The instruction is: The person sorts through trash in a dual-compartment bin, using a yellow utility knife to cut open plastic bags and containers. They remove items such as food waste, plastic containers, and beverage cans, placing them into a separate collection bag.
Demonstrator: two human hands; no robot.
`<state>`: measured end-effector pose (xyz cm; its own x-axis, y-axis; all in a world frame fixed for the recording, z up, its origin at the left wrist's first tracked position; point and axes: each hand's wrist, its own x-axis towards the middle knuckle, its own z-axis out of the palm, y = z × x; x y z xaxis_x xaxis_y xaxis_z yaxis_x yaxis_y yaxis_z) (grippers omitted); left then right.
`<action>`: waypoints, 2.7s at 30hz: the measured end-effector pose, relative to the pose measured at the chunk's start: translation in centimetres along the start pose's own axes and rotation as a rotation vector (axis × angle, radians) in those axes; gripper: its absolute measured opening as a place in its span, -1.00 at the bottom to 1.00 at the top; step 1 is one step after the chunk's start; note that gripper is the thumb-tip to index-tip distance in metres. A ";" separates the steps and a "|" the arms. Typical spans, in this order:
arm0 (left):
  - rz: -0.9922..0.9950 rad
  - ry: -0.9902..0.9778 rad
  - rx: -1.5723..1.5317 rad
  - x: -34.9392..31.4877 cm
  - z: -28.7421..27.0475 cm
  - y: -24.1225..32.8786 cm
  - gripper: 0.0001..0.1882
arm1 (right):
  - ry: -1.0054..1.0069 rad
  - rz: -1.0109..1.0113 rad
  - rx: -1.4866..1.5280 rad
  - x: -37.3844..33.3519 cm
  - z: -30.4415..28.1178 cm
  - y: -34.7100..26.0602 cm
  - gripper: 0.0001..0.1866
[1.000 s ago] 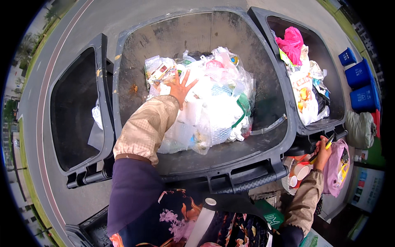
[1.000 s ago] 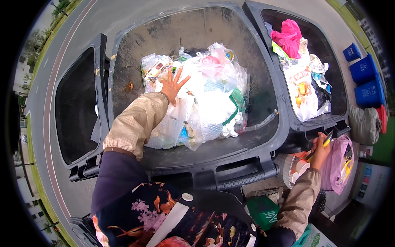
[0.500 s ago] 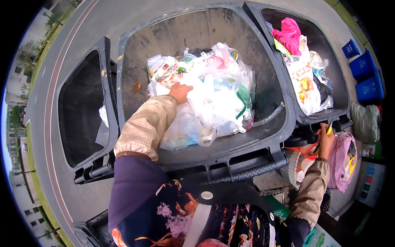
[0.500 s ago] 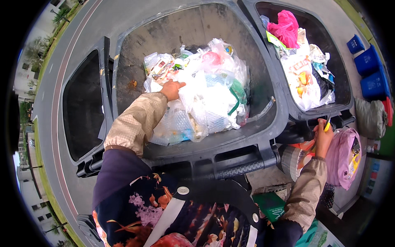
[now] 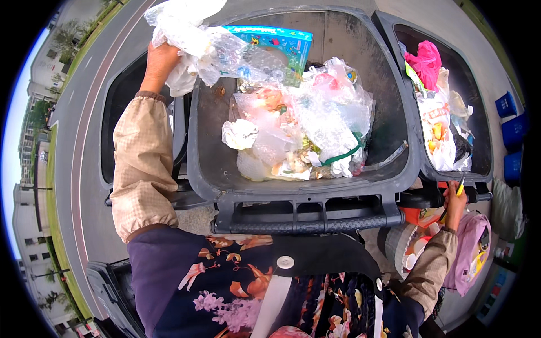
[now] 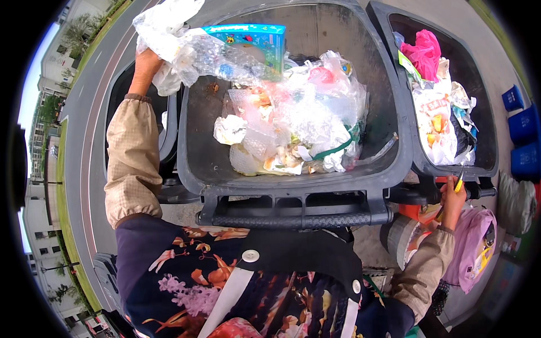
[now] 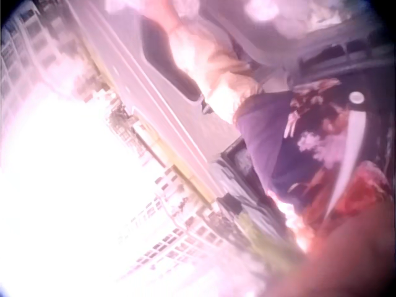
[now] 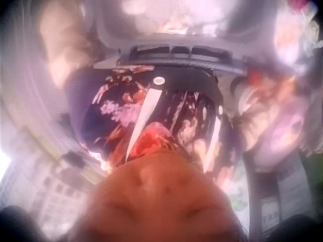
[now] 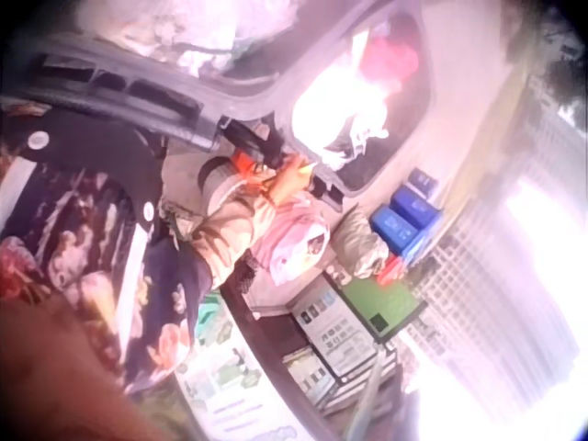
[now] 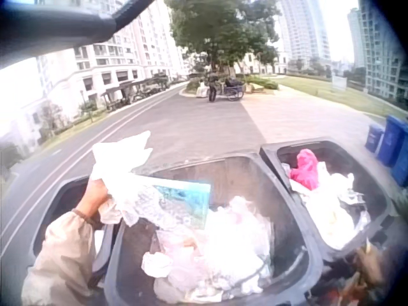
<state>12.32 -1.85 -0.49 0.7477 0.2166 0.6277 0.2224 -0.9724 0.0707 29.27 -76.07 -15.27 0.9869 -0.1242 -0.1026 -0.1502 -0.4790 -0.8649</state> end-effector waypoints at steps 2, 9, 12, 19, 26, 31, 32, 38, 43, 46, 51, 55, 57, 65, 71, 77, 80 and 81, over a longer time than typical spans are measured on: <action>-0.017 0.066 0.282 -1.2 -4.2 -5.2 -0.66 | -0.006 0.014 -0.014 0.0 0.0 -0.1 -0.78; -0.726 -0.106 0.346 -13.9 -12.1 -19.0 -0.26 | -0.039 0.010 -0.014 0.5 0.1 0.2 -0.79; -0.781 -0.882 0.624 -15.2 -8.0 -15.0 -0.24 | -0.047 0.024 -0.028 0.3 -0.1 -0.2 -0.79; -0.302 -0.721 -0.106 -7.8 3.6 7.4 -0.45 | -0.023 0.029 -0.054 -0.7 0.2 -1.5 -0.80; -0.254 -1.347 -0.235 -21.2 21.4 9.9 0.45 | -0.015 0.015 0.020 -1.0 0.7 -1.5 -0.82; -0.079 -0.934 -0.571 -20.1 25.6 15.3 -0.31 | 0.036 0.021 0.019 -1.6 1.2 -2.1 -0.83; -0.006 -0.948 -0.588 -18.7 25.6 16.2 -0.38 | 0.044 0.024 0.018 -1.8 1.1 -2.0 -0.83; -0.009 -0.683 -0.391 -8.5 26.1 21.0 -0.55 | 0.076 0.029 0.026 -2.1 1.4 -2.5 -0.84; 0.132 -0.818 -0.063 -11.3 28.3 28.1 -0.34 | 0.098 0.053 0.009 -2.4 1.4 -3.0 -0.85; 0.001 -1.021 -0.016 -13.0 26.0 30.6 0.02 | 0.106 0.047 0.010 -2.5 1.5 -3.1 -0.85; -0.073 -1.248 0.025 -12.9 23.1 32.2 0.37 | 0.106 0.065 0.020 -2.2 1.5 -2.6 -0.84; -0.057 -1.116 -0.023 -14.6 26.4 30.8 0.14 | 0.108 0.070 0.017 -2.2 1.3 -2.4 -0.85; -0.099 -1.087 -0.160 -13.7 29.2 27.9 -0.07 | 0.099 0.070 0.011 -2.2 0.9 -2.3 -0.85; -0.919 -1.134 -1.058 -8.7 27.7 10.9 -0.55 | 0.066 0.068 0.012 -1.5 1.2 -2.4 -0.87; -1.104 -0.973 -1.349 -4.7 15.6 11.1 -0.65 | 0.041 0.050 -0.038 -1.0 0.9 -1.5 -0.85; -0.918 -0.667 -1.267 -4.9 9.1 11.1 -0.62 | -0.004 -0.079 0.100 -2.8 2.8 -5.8 -0.81; -0.896 -0.551 -1.385 -5.0 7.0 15.0 -0.69 | -0.330 -0.226 0.180 -7.3 9.5 -16.0 -0.72; -0.868 -0.539 -1.408 -4.9 6.6 16.5 -0.69 | -0.496 -0.212 0.188 -8.5 12.3 -19.3 -0.61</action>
<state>16.48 -18.37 -7.52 0.8886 0.3900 -0.2417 0.1881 0.1708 0.9672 24.54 -55.10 -3.75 0.9103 0.4025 -0.0969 0.0217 -0.2801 -0.9597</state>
